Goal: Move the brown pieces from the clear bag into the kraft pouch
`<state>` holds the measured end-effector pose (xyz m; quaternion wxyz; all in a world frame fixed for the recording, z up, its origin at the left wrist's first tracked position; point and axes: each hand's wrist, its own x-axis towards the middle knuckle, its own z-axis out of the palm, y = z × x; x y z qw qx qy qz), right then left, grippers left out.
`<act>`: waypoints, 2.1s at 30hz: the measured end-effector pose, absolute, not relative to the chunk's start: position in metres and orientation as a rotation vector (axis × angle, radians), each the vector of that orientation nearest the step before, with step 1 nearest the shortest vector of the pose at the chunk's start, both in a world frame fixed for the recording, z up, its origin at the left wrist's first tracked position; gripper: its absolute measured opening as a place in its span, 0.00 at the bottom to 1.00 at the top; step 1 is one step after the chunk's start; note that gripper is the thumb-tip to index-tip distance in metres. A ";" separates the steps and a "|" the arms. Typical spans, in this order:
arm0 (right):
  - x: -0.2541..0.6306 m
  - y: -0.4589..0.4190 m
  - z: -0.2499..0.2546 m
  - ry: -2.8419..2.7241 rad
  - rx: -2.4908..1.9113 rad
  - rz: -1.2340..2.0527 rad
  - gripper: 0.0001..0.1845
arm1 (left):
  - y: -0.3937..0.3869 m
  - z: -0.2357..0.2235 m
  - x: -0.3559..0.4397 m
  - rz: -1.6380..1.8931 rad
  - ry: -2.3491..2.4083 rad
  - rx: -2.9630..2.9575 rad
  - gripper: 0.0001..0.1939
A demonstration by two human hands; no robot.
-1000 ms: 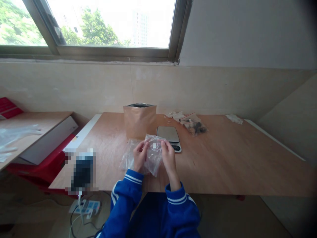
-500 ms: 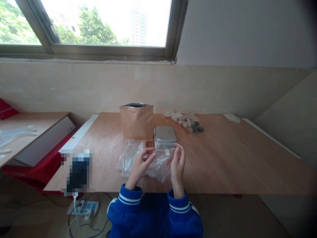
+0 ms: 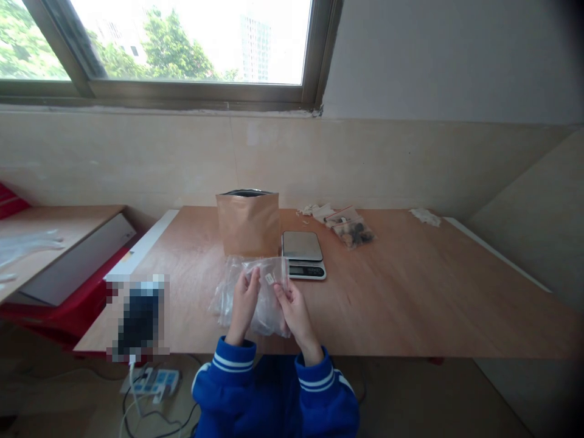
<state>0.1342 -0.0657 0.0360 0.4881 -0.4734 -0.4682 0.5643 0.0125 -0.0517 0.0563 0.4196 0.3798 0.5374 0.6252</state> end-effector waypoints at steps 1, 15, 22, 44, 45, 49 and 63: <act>0.133 -0.066 0.035 -1.149 -1.121 1.377 0.29 | -0.049 0.057 0.008 1.579 1.357 0.966 0.22; 0.085 -0.058 0.024 -1.051 -1.076 1.203 0.25 | -0.057 0.057 -0.051 1.217 1.444 1.081 0.31; 0.160 -0.022 0.025 -1.021 -1.244 0.620 0.23 | -0.046 0.031 -0.066 1.162 1.758 1.351 0.24; 0.302 0.126 -0.024 -1.323 -1.962 -0.179 0.24 | -0.061 -0.004 0.023 0.655 2.512 1.927 0.28; 0.302 0.126 -0.021 -1.300 -1.979 -0.187 0.22 | -0.060 -0.007 0.023 0.645 2.521 1.933 0.29; 0.302 0.121 -0.015 -1.207 -1.990 -0.196 0.18 | -0.058 -0.010 0.020 0.652 2.543 1.938 0.29; 0.291 0.052 -0.011 -0.894 -1.495 0.148 0.07 | -0.055 -0.007 -0.003 1.229 2.131 1.701 0.19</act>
